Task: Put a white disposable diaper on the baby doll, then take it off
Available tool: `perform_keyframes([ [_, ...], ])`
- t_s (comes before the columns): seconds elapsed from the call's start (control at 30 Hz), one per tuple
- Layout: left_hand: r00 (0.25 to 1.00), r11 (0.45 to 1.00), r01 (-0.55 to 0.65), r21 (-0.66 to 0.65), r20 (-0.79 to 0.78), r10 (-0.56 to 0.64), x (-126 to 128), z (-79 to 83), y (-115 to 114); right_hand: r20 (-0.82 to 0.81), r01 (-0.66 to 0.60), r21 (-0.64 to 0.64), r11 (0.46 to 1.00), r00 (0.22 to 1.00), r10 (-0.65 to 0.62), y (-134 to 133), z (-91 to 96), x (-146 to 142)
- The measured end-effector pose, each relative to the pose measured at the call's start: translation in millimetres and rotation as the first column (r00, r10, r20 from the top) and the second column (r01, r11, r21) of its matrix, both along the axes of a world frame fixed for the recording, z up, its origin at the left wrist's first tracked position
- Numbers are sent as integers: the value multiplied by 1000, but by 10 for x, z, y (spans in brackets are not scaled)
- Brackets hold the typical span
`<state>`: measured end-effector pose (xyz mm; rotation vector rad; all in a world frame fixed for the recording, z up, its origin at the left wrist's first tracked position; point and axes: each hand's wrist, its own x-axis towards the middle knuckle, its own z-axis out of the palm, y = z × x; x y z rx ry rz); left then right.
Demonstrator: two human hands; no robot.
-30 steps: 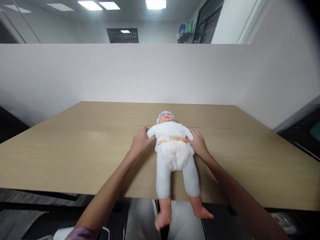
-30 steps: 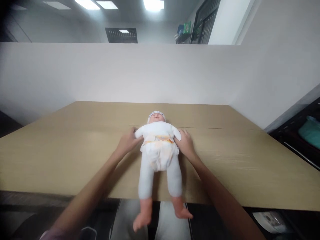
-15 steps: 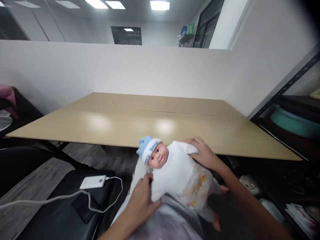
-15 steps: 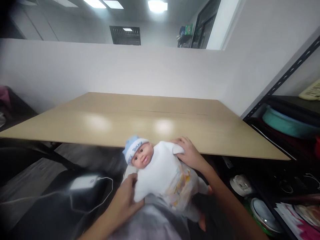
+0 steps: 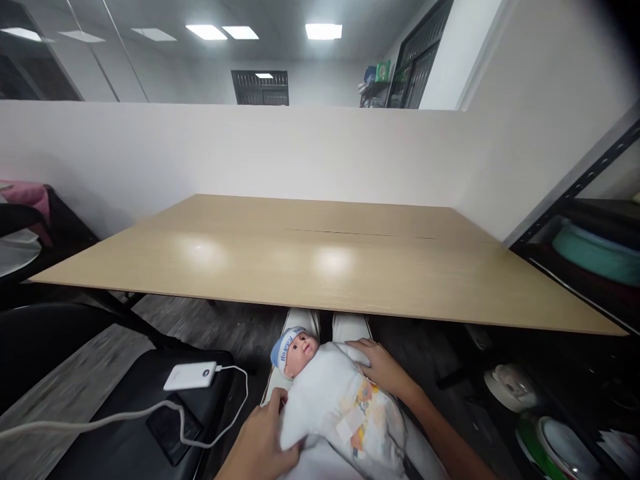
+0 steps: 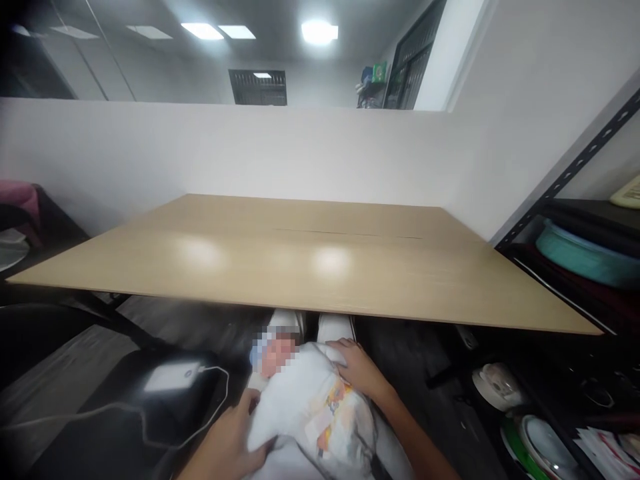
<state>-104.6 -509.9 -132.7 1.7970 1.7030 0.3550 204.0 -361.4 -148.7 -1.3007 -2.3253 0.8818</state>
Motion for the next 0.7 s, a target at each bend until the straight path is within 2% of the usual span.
perform_keyframes([
  [0.1, 998, 993, 4, 116, -63, 3, -15, -57, -7, -139, 67, -6, 998, 988, -68, -125, -4, 140],
  [0.17, 997, 979, 14, 202, -73, 1, 2, -10, 3, -180, 125, -27, 992, 975, -128, -249, 69, 225],
  [0.23, 999, 963, 42, 265, -44, -31, 65, 124, 43, -201, 145, -101, 984, 966, -163, -382, 173, 279],
  [0.33, 982, 944, 143, 298, 74, -173, 266, 409, 166, -229, 118, -205, 972, 959, -165, -550, 313, 286],
  [0.43, 915, 910, 283, 302, 199, -351, 529, 600, 335, -234, 146, -179, 973, 954, -187, -638, 364, 237],
  [0.57, 825, 840, 446, 310, 223, -520, 745, 570, 535, -236, 182, -95, 979, 951, -200, -591, 265, 205],
  [0.7, 803, 825, 474, 308, 233, -548, 764, 454, 607, -227, 247, -65, 967, 940, -255, -397, 67, 273],
])
